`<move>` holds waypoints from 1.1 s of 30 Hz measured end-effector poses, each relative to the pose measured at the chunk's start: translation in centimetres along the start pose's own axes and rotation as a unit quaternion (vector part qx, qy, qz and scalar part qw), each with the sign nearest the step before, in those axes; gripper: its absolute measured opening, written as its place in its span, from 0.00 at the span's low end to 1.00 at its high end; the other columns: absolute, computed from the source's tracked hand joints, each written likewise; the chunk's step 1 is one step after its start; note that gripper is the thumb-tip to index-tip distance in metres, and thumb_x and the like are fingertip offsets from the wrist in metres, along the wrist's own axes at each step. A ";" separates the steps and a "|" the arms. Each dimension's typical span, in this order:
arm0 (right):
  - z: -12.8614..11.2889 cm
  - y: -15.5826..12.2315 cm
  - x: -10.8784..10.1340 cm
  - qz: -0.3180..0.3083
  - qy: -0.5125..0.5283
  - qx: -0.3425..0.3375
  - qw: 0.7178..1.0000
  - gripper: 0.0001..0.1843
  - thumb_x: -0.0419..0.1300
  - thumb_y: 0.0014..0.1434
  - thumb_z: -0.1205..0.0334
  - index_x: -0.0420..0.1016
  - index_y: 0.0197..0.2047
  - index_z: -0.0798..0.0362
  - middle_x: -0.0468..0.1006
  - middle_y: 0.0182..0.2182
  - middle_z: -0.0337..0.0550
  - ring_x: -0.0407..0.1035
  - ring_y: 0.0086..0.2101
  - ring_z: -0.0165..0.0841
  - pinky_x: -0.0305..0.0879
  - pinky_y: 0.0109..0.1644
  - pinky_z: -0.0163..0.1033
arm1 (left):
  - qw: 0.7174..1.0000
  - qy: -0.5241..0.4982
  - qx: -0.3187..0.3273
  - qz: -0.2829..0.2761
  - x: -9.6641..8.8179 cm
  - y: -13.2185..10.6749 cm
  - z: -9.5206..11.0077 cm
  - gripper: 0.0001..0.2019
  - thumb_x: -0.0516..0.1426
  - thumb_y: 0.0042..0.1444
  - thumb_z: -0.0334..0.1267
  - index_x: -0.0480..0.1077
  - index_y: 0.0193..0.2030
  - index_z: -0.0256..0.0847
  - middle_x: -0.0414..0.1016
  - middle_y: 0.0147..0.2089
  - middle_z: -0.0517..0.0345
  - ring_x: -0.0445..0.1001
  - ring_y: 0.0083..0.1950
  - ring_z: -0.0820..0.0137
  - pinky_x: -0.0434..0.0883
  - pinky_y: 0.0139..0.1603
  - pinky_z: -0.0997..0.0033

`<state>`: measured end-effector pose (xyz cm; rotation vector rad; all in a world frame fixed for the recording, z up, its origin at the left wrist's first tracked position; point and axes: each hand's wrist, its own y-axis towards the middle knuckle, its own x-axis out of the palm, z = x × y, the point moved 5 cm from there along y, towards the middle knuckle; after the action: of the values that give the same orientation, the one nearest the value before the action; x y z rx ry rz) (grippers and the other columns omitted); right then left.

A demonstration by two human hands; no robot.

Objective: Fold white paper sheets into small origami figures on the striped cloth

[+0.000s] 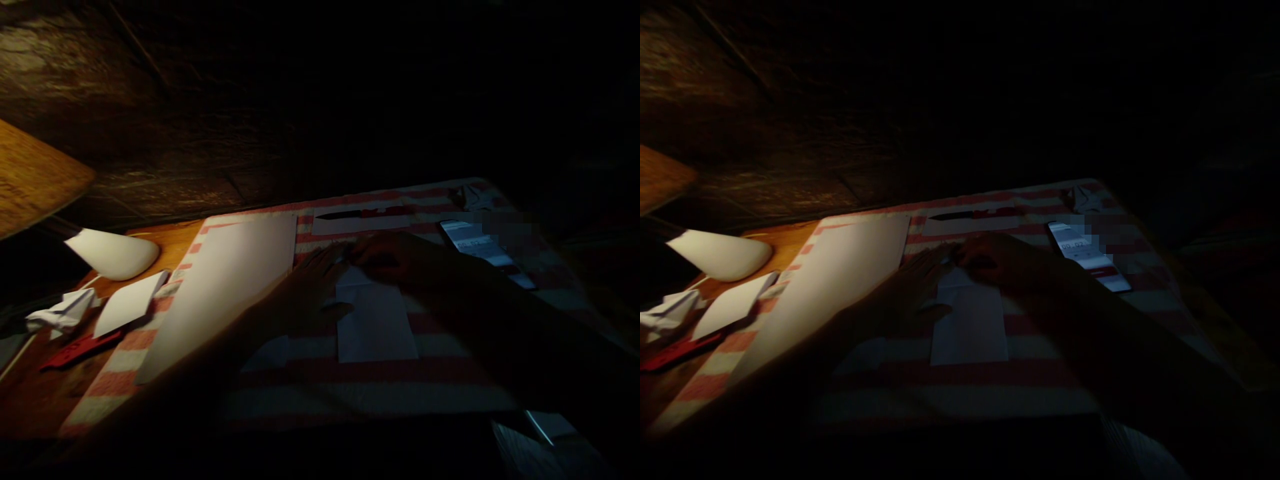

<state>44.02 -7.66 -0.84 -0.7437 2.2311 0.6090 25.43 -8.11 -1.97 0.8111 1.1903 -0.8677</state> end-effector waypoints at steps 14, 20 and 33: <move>1.4 -0.5 -0.4 -0.055 0.079 0.012 0.995 0.22 0.64 0.62 0.65 0.76 0.60 0.48 0.73 0.62 0.48 0.67 0.62 0.41 0.59 0.67 0.51 | 1.000 0.021 0.010 -0.005 0.1 0.3 -0.4 0.33 0.58 0.61 0.56 0.56 0.65 0.37 0.51 0.74 0.31 0.54 0.74 0.40 0.59 0.71 0.36; 1.5 -0.5 -0.6 -0.073 0.108 0.002 0.992 0.24 0.64 0.62 0.65 0.74 0.62 0.47 0.69 0.66 0.47 0.63 0.65 0.39 0.56 0.69 0.51 | 1.000 0.022 0.007 -0.011 0.0 0.4 -0.3 0.33 0.57 0.62 0.55 0.56 0.67 0.38 0.49 0.75 0.33 0.53 0.74 0.40 0.60 0.70 0.34; 1.9 -0.4 -0.2 -0.019 0.110 0.004 0.994 0.18 0.58 0.67 0.64 0.75 0.59 0.52 0.75 0.60 0.52 0.70 0.59 0.38 0.62 0.65 0.50 | 1.000 0.022 0.008 -0.009 0.1 0.2 -0.3 0.36 0.57 0.63 0.55 0.51 0.70 0.41 0.47 0.76 0.36 0.52 0.75 0.40 0.60 0.70 0.33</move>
<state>45.27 -6.73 -1.98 -0.8852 2.4104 0.5210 25.50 -7.73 -2.14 0.8371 1.2316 -0.8801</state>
